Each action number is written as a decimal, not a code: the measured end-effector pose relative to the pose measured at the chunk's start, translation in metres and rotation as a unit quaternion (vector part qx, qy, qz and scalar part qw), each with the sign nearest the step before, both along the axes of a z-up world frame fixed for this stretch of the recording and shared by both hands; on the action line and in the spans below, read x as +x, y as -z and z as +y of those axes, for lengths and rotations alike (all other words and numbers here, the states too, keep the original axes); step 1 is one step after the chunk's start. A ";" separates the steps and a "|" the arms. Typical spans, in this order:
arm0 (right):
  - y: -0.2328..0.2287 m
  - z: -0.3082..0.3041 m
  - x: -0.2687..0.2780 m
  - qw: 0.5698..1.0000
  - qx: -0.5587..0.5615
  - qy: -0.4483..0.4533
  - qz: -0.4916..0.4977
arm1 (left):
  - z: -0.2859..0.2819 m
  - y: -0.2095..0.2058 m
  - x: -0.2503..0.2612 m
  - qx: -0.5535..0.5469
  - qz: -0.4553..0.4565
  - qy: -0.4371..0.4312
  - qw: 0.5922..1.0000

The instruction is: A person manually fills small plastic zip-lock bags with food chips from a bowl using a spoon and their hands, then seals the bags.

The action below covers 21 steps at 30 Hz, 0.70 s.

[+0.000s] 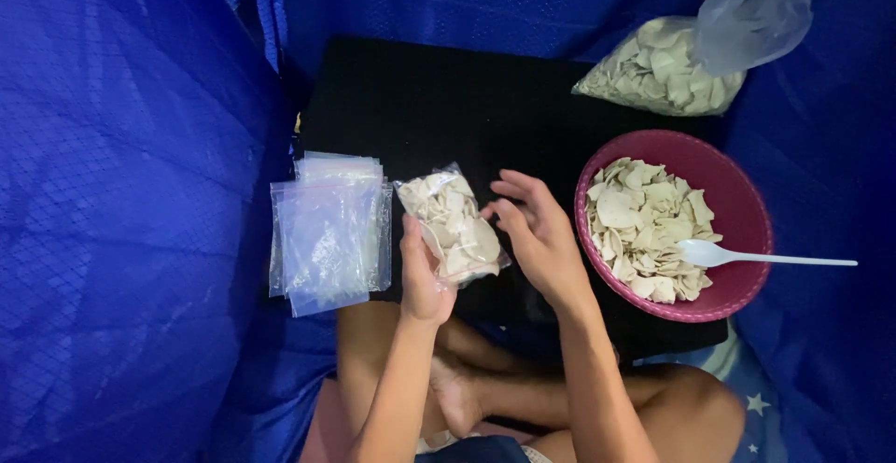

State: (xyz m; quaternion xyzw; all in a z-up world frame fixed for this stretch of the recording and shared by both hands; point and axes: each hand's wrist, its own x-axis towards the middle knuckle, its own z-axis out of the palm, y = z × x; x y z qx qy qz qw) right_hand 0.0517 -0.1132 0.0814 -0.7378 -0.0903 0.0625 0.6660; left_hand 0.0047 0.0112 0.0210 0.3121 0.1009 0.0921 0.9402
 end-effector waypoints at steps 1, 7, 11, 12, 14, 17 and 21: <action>-0.004 -0.004 -0.008 1.000 0.000 -0.001 0.001 | 0.001 -0.003 0.001 0.000 0.001 -0.001 1.000; -0.025 -0.036 -0.045 0.999 -0.012 0.025 -0.028 | 0.005 -0.010 0.010 -0.027 -0.021 0.012 0.999; -0.051 -0.080 -0.057 0.987 -0.124 0.066 -0.072 | -0.012 -0.026 0.012 -0.063 -0.017 0.045 0.997; -0.056 -0.094 -0.059 0.958 -0.229 0.097 -0.145 | -0.018 -0.029 0.012 -0.063 -0.014 0.048 0.997; -0.070 -0.128 -0.055 0.924 -0.316 0.129 -0.172 | -0.032 -0.029 0.015 -0.067 -0.021 0.063 0.996; -0.082 -0.169 -0.046 0.843 -0.463 0.127 -0.241 | -0.050 -0.029 0.019 -0.072 -0.033 0.084 0.993; -0.077 -0.178 -0.064 0.816 -0.488 0.098 -0.295 | -0.061 -0.026 0.022 -0.065 -0.031 0.088 0.994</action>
